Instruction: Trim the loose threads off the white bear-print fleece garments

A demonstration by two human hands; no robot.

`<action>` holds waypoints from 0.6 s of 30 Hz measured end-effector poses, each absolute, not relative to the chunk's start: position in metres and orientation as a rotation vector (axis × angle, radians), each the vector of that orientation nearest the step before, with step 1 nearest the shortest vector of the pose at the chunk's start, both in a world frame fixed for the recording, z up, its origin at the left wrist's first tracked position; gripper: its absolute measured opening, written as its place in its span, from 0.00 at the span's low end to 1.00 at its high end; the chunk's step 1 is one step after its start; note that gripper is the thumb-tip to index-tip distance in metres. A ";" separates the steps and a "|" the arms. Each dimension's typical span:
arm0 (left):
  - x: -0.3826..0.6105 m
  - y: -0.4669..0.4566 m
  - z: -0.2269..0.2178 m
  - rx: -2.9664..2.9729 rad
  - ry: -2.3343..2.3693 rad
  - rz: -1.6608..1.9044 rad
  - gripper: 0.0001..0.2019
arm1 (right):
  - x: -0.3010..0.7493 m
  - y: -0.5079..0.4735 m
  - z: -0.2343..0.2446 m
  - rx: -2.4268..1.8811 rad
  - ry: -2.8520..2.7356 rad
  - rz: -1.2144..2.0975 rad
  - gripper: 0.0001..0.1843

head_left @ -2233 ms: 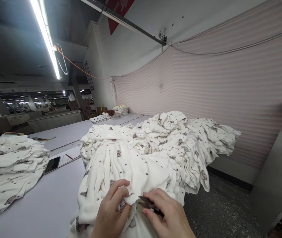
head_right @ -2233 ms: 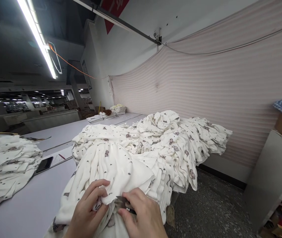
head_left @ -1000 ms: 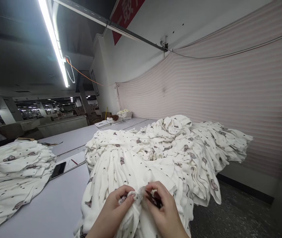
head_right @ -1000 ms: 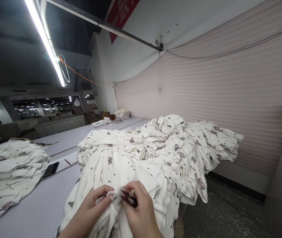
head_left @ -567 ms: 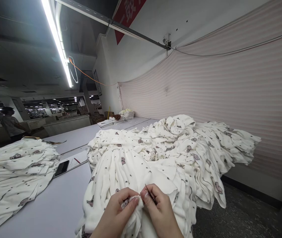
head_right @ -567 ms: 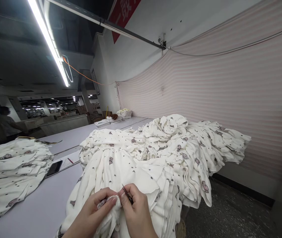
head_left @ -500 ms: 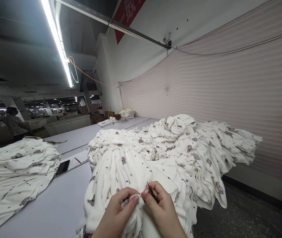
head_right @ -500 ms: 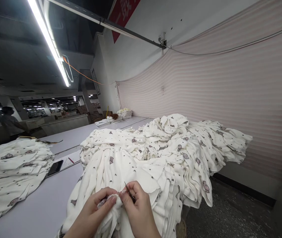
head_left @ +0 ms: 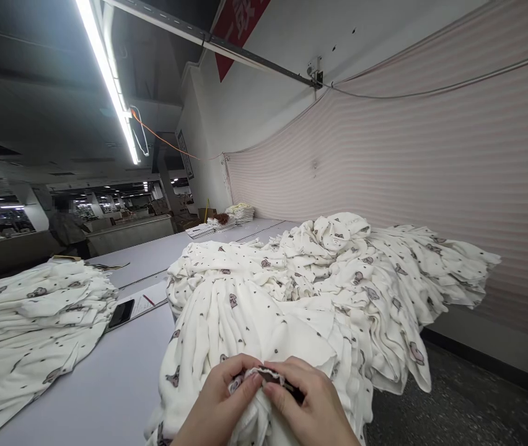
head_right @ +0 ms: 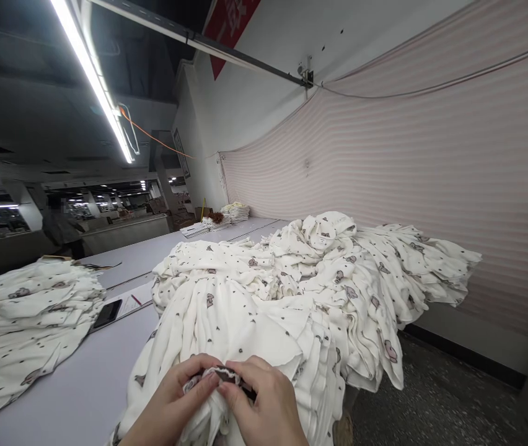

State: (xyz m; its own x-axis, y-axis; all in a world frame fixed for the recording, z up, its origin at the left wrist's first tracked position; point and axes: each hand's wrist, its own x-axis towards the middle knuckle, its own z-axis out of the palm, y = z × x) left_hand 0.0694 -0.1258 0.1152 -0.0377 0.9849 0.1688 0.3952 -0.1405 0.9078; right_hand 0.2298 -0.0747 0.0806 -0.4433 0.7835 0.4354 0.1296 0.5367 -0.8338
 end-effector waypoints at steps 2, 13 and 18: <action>0.070 -0.125 0.114 1.581 1.487 1.176 0.11 | 0.228 -0.073 0.080 -0.733 -1.852 1.008 0.10; 0.027 -0.137 0.135 1.231 1.705 1.568 0.16 | 0.259 -0.069 0.058 -1.108 -1.495 0.768 0.25; 0.000 -0.137 0.165 0.914 1.196 1.771 0.15 | 0.273 -0.053 0.050 -1.183 -1.662 0.766 0.18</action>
State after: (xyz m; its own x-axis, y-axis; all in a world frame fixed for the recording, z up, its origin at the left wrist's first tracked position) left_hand -0.0002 -0.1372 0.1653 -0.4235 0.8967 0.1289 -0.2152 -0.2378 0.9472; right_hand 0.2733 -0.0532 0.0501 -0.1086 0.9391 0.3261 0.3619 0.3428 -0.8669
